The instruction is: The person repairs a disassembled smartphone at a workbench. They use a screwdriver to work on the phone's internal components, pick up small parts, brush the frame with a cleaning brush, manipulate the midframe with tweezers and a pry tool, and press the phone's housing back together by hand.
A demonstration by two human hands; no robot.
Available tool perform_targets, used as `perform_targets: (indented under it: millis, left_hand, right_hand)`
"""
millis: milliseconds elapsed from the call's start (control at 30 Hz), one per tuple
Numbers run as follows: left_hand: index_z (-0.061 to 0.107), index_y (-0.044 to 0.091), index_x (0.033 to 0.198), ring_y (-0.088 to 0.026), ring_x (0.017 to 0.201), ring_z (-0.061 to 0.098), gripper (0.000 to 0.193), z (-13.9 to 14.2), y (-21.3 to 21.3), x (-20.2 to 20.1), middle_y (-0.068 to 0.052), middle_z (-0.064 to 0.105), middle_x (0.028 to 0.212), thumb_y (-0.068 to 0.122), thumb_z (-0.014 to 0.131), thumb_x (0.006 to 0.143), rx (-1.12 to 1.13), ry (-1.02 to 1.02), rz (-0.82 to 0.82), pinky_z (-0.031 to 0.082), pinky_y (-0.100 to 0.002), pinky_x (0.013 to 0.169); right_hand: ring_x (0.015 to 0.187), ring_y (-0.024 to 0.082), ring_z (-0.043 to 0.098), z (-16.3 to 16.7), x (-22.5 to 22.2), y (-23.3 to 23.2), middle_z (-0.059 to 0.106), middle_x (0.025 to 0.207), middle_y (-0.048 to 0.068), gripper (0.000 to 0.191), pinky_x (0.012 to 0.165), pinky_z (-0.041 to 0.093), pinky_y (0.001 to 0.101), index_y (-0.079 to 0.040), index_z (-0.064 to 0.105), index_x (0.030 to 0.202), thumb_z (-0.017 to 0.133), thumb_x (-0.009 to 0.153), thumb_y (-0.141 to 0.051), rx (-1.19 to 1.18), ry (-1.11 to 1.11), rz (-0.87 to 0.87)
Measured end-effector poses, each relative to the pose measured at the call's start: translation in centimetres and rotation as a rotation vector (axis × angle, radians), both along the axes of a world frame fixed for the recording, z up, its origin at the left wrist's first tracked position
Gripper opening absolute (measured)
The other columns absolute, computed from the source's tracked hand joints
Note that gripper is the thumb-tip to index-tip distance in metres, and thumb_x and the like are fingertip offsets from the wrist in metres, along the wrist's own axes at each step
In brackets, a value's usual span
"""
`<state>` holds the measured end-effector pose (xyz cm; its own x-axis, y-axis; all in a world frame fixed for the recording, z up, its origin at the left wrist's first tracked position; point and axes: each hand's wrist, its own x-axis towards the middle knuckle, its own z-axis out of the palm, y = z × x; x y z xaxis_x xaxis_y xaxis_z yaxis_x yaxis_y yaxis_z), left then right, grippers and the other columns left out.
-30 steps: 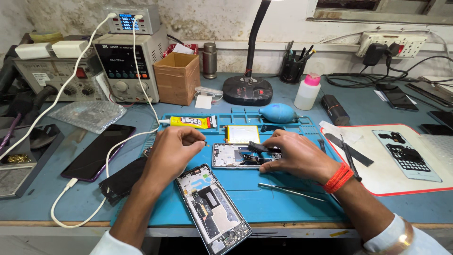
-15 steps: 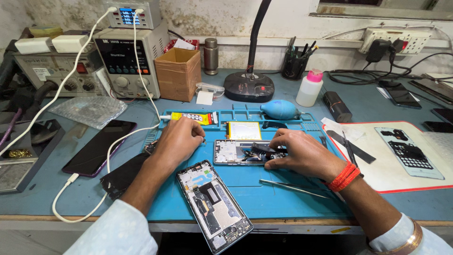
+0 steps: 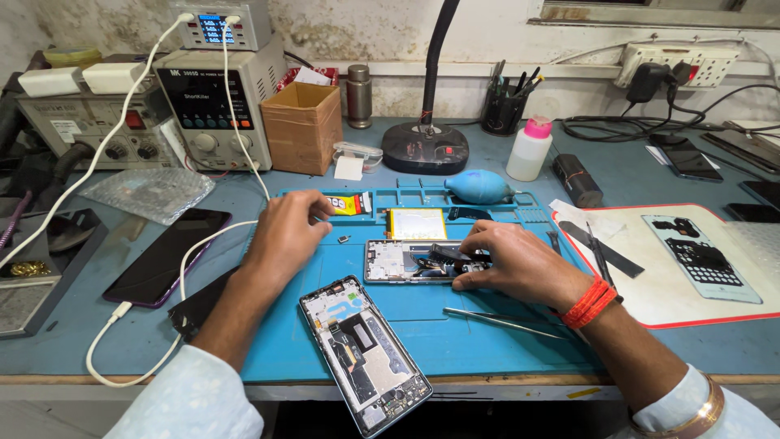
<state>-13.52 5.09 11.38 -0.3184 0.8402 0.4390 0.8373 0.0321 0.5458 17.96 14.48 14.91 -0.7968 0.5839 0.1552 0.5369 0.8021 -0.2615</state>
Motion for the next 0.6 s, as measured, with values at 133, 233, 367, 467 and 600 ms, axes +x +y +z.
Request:
perform_targets:
  millis: [133,233,367,467,600]
  left_hand:
    - [0.076,0.001,0.103,-0.016,0.091,0.078,0.022,1.0,-0.6,-0.1,-0.011,0.082,0.097,0.003,0.075,0.082,0.041,-0.476,-0.197,0.060,-0.031,0.083]
    - [0.074,0.001,0.108,-0.014,0.089,0.076,0.026,1.5,-1.5,-0.2,-0.010,0.082,0.101,0.003,0.075,0.082,-0.029,-0.790,-0.279,0.060,-0.030,0.080]
    - [0.072,0.001,0.108,-0.015,0.087,0.076,0.027,1.8,-2.2,0.4,-0.010,0.081,0.101,0.006,0.077,0.082,-0.022,-0.919,-0.350,0.061,-0.029,0.079]
    - [0.073,0.001,0.105,-0.015,0.085,0.076,0.024,2.2,-2.6,0.8,-0.011,0.081,0.099,0.012,0.078,0.084,-0.020,-0.922,-0.327,0.061,-0.028,0.077]
    - [0.075,0.000,0.098,-0.015,0.084,0.074,0.023,2.5,-3.3,1.3,-0.012,0.080,0.094,0.018,0.080,0.086,0.019,-0.861,-0.276,0.059,-0.028,0.076]
  right_hand:
    - [0.098,0.030,0.067,0.0,0.0,0.0,0.068,0.102,0.011,0.054,0.082,0.052,0.0432,-0.007,0.076,0.107,0.086,0.070,-0.044,-0.001,0.005,0.004]
    - [0.098,0.031,0.067,0.0,0.0,-0.1,0.068,0.102,0.012,0.053,0.082,0.052,0.0433,-0.006,0.076,0.106,0.086,0.070,-0.043,0.005,0.004,0.009]
    - [0.097,0.030,0.067,0.2,0.1,-0.2,0.068,0.101,0.011,0.052,0.081,0.052,0.0430,-0.006,0.076,0.107,0.086,0.071,-0.042,0.000,-0.002,0.002]
    - [0.097,0.030,0.067,0.2,0.2,-0.2,0.068,0.101,0.011,0.051,0.080,0.052,0.0430,-0.006,0.075,0.107,0.087,0.071,-0.039,-0.002,0.008,0.016]
    - [0.095,0.029,0.068,0.0,0.5,-0.1,0.068,0.100,0.010,0.043,0.079,0.052,0.0423,-0.007,0.076,0.106,0.086,0.073,-0.034,-0.033,0.016,0.006]
